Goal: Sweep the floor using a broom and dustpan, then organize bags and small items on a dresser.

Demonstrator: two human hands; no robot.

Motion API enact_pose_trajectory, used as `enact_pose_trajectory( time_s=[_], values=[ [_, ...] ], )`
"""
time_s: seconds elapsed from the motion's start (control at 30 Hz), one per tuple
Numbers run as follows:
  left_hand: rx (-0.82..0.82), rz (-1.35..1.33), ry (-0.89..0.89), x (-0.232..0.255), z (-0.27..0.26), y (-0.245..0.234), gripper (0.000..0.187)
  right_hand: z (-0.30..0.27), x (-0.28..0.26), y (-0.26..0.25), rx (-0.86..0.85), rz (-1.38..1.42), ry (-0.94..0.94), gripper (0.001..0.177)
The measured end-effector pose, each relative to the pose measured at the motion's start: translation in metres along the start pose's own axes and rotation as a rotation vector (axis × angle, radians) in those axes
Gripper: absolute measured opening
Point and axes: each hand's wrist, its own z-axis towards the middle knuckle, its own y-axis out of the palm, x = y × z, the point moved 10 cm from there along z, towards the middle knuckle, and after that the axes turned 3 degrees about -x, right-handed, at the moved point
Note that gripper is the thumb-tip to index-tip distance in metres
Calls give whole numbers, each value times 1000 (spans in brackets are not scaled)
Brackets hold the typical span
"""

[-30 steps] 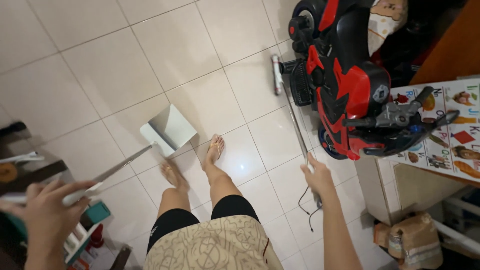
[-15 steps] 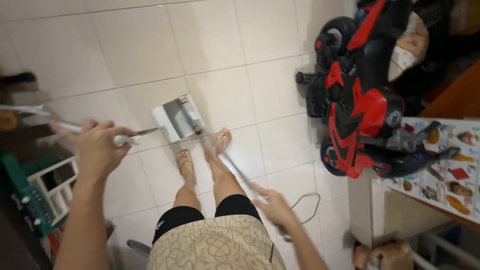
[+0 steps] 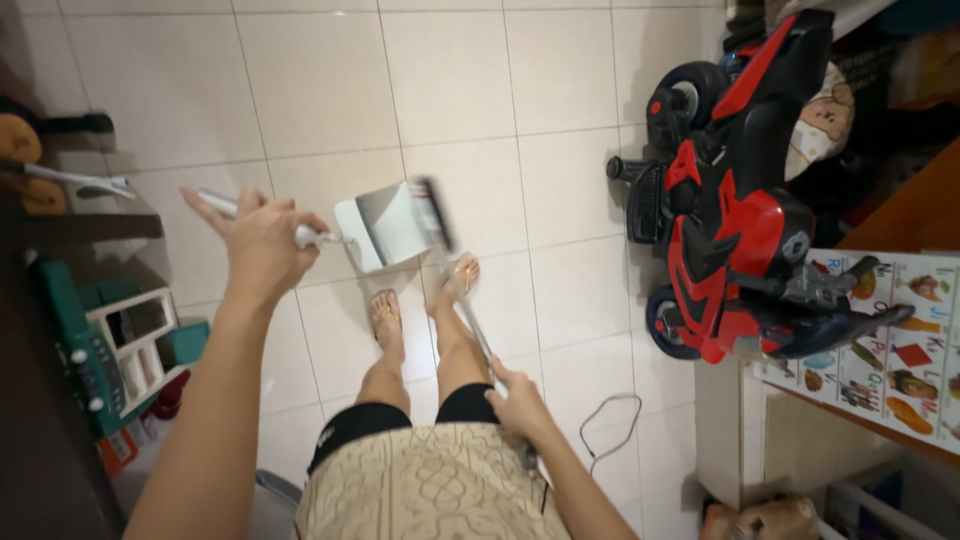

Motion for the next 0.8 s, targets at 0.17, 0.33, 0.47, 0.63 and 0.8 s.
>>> enact_pose_trajectory(
  time_s=[0.17, 0.33, 0.47, 0.63, 0.8],
  values=[
    [-12, 26, 25, -23, -24, -6, 26, -28, -117, -105, -378, 217, 805, 66],
    [-15, 41, -15, -67, -75, -20, 24, -34, -37, -123, -139, 82, 786, 66],
    [-26, 85, -8, -88, -93, -16, 26, -31, 9, -53, -47, 258, 897, 65],
    [0, 102, -1, -91, -91, -14, 23, -34, -50, 65, -47, 31, -25, 69],
    [15, 99, 31, -79, -78, -16, 24, -22, -126, -10, -390, 347, 625, 67]
  ],
)
